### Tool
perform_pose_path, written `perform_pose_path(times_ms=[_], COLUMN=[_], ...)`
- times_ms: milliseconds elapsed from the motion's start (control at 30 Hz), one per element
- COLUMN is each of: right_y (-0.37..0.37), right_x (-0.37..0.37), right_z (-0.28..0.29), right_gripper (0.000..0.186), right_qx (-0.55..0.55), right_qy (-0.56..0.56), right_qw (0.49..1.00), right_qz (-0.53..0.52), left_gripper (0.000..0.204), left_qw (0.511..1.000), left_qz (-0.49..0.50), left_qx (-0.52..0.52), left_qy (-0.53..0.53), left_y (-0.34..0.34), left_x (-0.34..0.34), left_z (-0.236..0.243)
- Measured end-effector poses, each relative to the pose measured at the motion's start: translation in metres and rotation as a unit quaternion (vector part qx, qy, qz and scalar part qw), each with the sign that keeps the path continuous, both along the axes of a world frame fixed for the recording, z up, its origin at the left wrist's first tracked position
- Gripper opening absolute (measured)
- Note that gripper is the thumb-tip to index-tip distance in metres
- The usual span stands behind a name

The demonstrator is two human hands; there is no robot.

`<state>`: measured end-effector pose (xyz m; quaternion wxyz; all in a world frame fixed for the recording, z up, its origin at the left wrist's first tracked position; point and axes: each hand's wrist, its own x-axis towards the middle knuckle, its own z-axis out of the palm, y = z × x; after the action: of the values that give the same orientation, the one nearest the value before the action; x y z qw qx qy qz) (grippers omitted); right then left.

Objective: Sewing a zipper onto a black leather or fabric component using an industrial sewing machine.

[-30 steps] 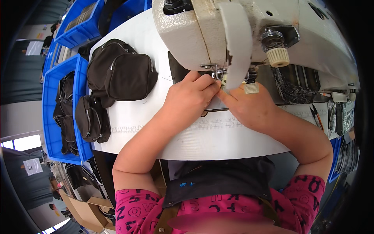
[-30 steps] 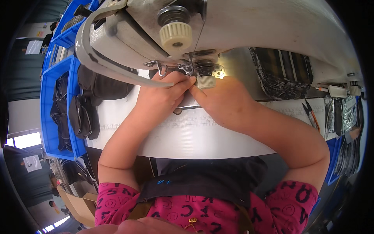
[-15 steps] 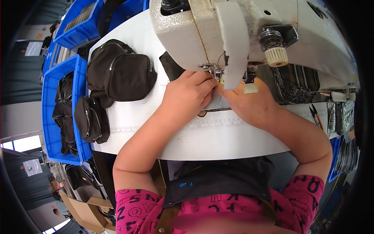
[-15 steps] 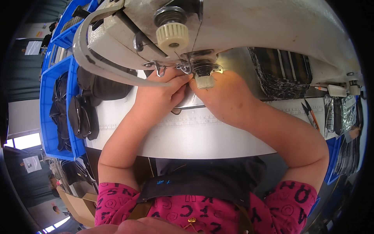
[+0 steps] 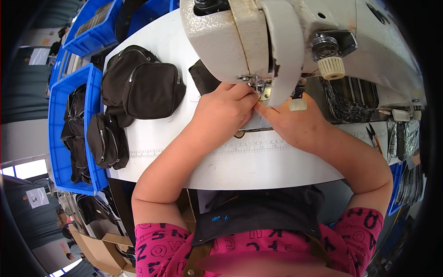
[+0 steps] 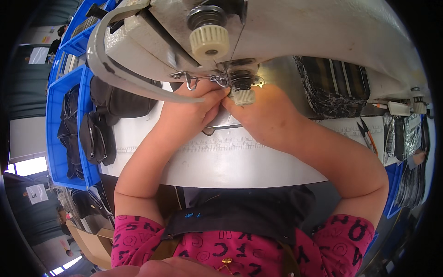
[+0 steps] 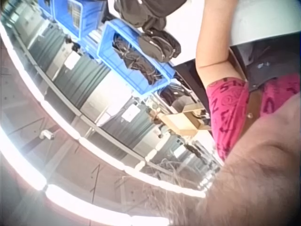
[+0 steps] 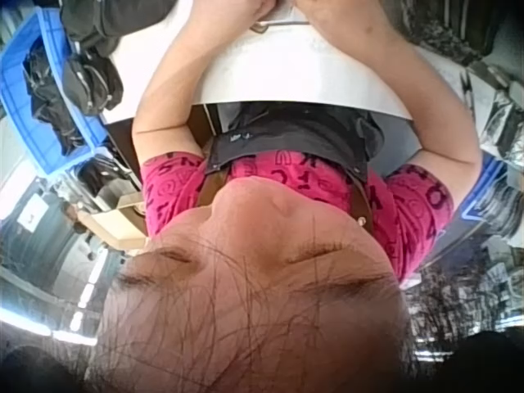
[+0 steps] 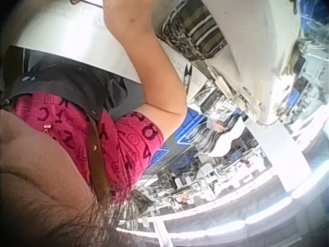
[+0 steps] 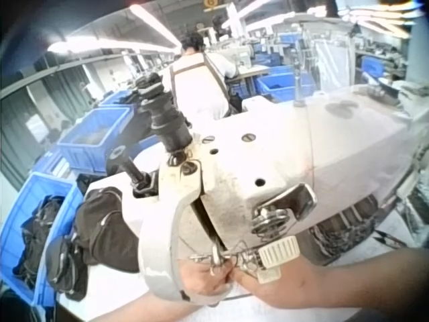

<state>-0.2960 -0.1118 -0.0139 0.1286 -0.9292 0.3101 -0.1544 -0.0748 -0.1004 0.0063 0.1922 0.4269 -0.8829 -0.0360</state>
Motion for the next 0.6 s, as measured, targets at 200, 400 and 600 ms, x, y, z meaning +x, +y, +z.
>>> perform_pose_path(times_ms=[200,400,600], right_y=[0.002,0.001,0.001], right_x=[0.002,0.001,0.001], right_z=[-0.004,-0.014,-0.015], right_gripper=[0.025,0.038,0.045], right_qx=[0.078,-0.067,-0.084], right_qy=[0.024,-0.017,-0.015], right_qw=[0.996,0.997,0.996], right_qz=[-0.042,-0.033,-0.028], left_gripper=[0.034,0.032,0.037], left_qw=[1.0,0.995,0.942], left_qz=[0.02,0.025,0.081], left_qx=[-0.005,0.068,0.275], left_qy=[-0.013,0.065,0.173], left_y=[0.002,-0.001,-0.006], left_x=[-0.006,0.006,0.018], left_z=[-0.002,0.001,0.01])
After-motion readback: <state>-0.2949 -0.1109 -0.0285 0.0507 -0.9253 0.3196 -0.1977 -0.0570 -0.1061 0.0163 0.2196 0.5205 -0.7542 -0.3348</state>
